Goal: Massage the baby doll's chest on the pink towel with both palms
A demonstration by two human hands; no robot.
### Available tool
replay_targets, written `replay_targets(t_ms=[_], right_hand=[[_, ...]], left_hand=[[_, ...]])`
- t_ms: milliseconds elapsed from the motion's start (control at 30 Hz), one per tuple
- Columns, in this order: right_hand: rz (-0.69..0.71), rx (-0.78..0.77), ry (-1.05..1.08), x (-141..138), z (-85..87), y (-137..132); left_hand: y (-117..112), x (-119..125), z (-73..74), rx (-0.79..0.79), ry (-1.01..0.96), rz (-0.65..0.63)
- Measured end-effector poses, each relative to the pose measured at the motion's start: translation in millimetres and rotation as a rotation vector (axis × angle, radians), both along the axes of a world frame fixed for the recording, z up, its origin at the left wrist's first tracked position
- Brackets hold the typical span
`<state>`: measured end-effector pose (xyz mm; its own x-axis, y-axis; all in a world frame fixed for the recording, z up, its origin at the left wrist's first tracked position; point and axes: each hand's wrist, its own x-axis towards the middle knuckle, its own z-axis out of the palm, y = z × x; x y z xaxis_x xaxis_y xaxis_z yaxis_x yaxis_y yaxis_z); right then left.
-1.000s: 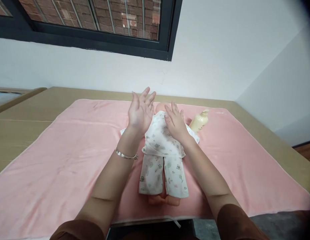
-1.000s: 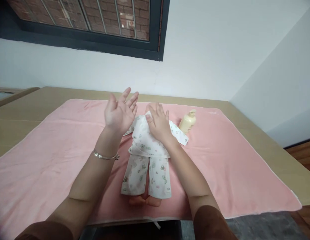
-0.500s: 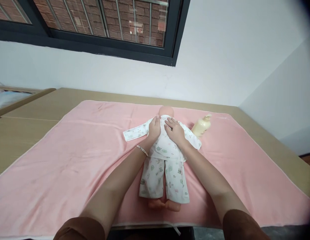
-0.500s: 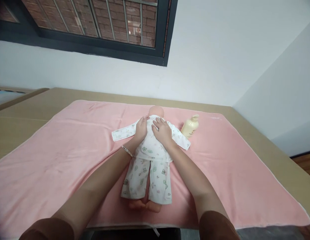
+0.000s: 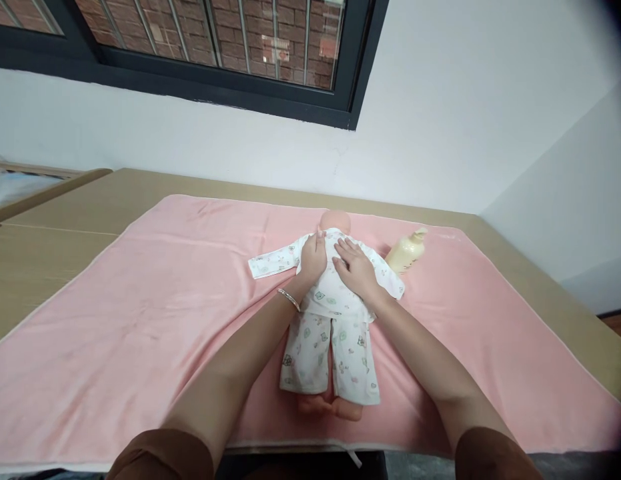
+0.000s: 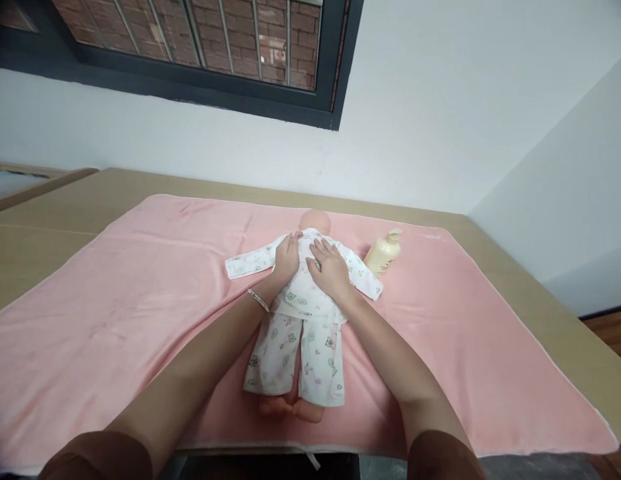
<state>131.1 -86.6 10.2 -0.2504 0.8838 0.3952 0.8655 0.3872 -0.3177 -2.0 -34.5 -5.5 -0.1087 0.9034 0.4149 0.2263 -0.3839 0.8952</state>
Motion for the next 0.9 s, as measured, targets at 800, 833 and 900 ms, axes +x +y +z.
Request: replay_targets(t_ms=[800, 833, 900], right_hand=[[-0.128, 0.02, -0.104, -21, 11.3, 35], [-0.101, 0.051, -0.102, -20, 9.3, 34], [-0.09, 0.098, -0.063, -16, 3.4, 30]], left_hand=[[6, -2, -7.2, 0.03, 0.04, 0.058], [5, -2, -6.7, 0.031, 0.041, 0.056], [4, -2, -5.8, 0.031, 0.052, 0.053]])
